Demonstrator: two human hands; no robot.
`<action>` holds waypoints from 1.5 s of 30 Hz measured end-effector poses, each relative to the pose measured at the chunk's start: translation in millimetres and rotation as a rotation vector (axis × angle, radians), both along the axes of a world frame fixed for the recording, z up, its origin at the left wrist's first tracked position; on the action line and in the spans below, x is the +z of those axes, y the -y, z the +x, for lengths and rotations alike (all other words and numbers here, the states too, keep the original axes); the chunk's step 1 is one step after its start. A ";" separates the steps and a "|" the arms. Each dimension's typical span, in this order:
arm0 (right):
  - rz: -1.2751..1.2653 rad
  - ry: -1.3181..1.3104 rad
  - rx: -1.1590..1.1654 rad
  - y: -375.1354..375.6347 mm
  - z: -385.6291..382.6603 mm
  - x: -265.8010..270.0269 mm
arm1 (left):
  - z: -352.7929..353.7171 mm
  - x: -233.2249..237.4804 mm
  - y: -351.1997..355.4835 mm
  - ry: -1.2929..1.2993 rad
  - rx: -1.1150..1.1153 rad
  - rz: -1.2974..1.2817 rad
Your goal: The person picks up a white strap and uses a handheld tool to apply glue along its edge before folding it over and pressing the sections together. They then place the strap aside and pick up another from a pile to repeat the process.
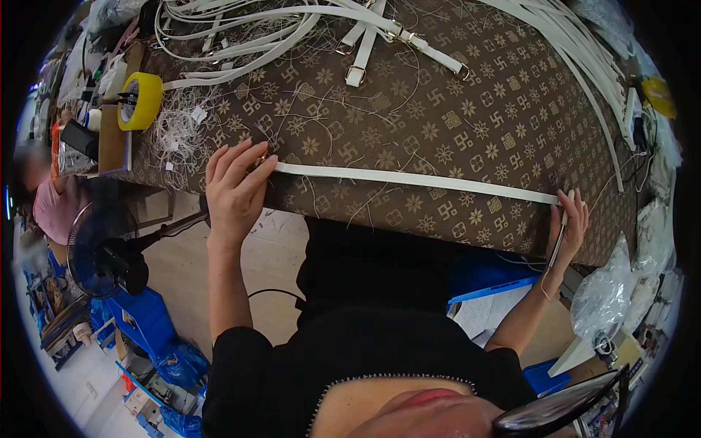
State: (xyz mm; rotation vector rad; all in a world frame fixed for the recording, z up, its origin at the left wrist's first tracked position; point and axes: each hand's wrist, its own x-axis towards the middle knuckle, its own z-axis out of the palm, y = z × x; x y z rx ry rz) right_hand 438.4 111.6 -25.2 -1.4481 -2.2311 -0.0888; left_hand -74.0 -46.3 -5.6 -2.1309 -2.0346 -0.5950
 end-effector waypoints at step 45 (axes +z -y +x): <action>0.282 -0.554 0.072 -122.5 -8.7 77.6 | -25.2 20.7 -204.8 -0.063 -0.059 -0.073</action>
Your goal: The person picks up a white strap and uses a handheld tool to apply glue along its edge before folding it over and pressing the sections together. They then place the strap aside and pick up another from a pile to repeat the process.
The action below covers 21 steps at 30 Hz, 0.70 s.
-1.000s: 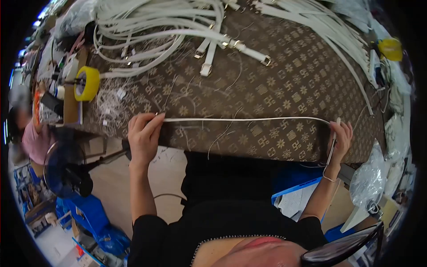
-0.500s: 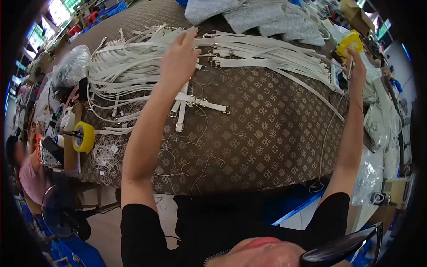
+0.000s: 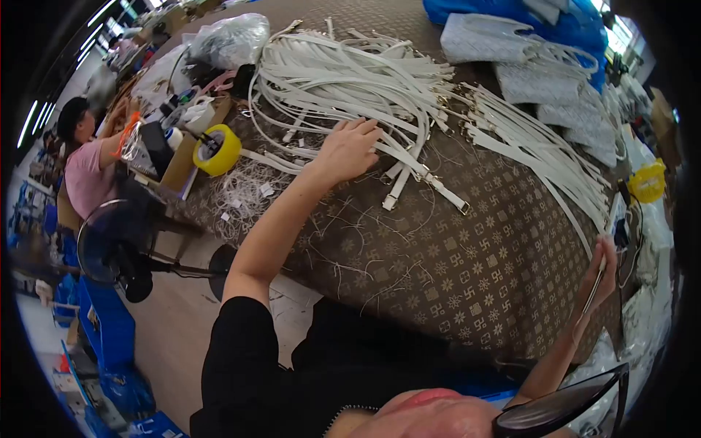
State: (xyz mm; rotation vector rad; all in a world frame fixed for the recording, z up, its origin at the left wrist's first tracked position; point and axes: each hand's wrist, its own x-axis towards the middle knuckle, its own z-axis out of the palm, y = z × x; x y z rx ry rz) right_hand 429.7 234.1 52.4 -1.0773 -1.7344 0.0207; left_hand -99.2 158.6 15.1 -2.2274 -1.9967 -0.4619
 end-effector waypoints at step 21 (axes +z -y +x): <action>-0.032 0.174 0.013 54.3 -30.4 -18.9 | -13.1 -14.2 88.9 0.059 0.195 0.282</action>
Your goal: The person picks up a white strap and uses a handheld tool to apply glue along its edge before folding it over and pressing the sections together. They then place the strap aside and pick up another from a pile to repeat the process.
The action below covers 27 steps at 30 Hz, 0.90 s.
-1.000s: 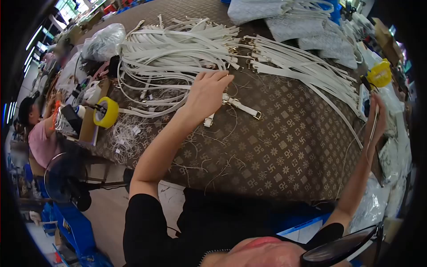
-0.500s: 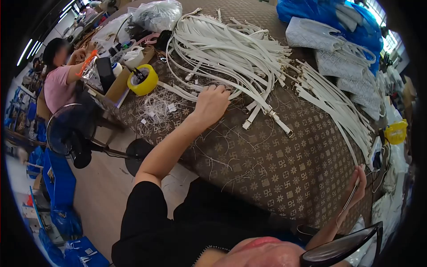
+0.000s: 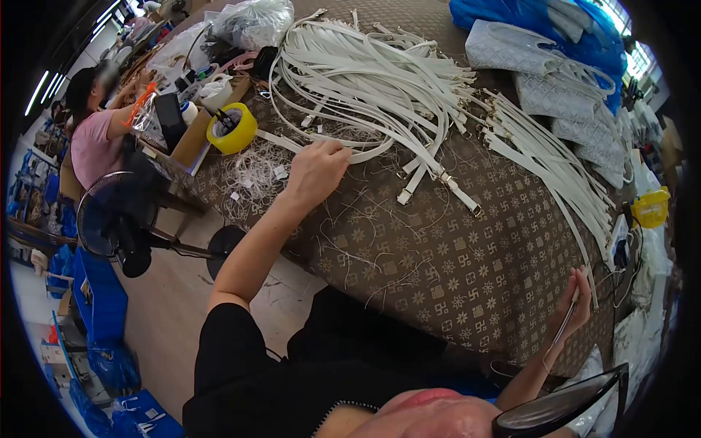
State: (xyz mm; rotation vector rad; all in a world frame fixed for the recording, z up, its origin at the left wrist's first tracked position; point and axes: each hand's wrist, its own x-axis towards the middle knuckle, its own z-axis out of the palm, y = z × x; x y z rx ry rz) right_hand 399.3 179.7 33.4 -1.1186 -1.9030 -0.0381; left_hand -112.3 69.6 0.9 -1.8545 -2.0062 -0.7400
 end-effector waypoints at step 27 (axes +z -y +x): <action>-0.981 -0.815 0.604 83.1 -121.1 -6.5 | 168.6 16.6 -12.6 -0.003 -0.674 0.334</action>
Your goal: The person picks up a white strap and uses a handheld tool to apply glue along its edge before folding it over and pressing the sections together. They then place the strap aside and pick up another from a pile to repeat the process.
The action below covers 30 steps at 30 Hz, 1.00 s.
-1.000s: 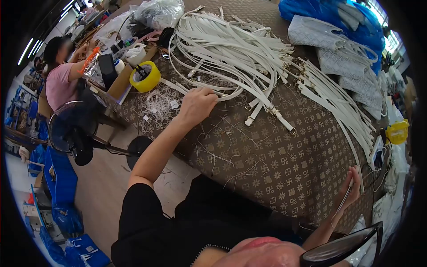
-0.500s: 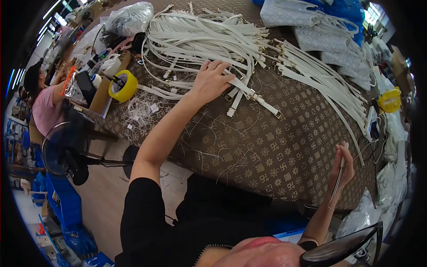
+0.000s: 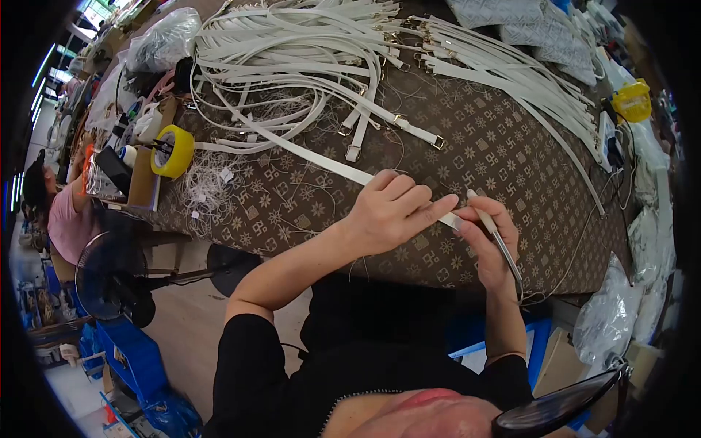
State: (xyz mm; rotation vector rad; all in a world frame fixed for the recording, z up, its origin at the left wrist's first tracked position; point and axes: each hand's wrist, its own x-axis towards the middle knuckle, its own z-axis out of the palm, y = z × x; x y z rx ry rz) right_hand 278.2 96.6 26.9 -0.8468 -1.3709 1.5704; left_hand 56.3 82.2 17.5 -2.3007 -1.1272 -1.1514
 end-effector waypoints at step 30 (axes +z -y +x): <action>0.464 0.799 -0.191 0.6 66.7 -17.5 | -111.8 5.7 64.4 0.241 0.419 -1.056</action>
